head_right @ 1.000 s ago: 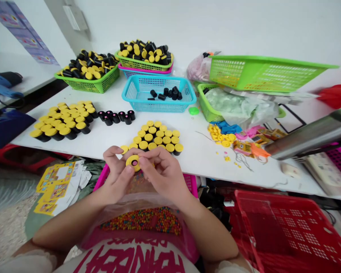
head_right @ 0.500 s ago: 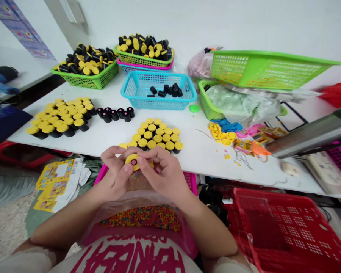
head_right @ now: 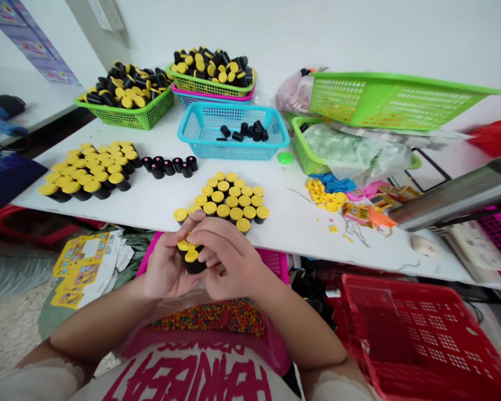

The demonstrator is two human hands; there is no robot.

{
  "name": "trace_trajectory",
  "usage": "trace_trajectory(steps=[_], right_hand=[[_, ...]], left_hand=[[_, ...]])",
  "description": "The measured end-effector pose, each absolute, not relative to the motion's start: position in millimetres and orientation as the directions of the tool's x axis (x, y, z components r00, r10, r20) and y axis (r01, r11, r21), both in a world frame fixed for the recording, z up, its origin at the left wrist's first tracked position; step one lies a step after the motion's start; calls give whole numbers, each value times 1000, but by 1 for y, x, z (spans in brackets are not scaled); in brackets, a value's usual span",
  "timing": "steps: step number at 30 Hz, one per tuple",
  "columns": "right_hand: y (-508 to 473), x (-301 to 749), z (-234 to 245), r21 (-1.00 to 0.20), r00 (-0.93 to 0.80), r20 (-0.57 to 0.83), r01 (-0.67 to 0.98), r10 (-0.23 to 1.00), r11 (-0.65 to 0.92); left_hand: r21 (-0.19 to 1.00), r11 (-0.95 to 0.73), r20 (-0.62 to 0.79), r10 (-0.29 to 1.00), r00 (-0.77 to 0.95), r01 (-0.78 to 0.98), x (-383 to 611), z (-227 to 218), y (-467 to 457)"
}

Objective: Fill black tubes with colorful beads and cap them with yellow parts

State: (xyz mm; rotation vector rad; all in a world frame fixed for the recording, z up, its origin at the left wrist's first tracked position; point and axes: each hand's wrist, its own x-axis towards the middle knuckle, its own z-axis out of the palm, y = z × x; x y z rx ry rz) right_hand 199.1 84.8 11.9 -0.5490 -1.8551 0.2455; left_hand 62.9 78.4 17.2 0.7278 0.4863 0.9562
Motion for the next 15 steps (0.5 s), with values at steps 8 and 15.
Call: trace_trajectory(steps=[8, 15], right_hand=[[92, 218, 24, -784, -341, 613, -155, 712, 601], [84, 211, 20, -942, -532, 198, -335, 824, 10]], left_hand=[[899, -85, 338, 759, 556, -430, 44, 8, 80], [547, -833, 603, 464, 650, 87, 23, 25, 91]])
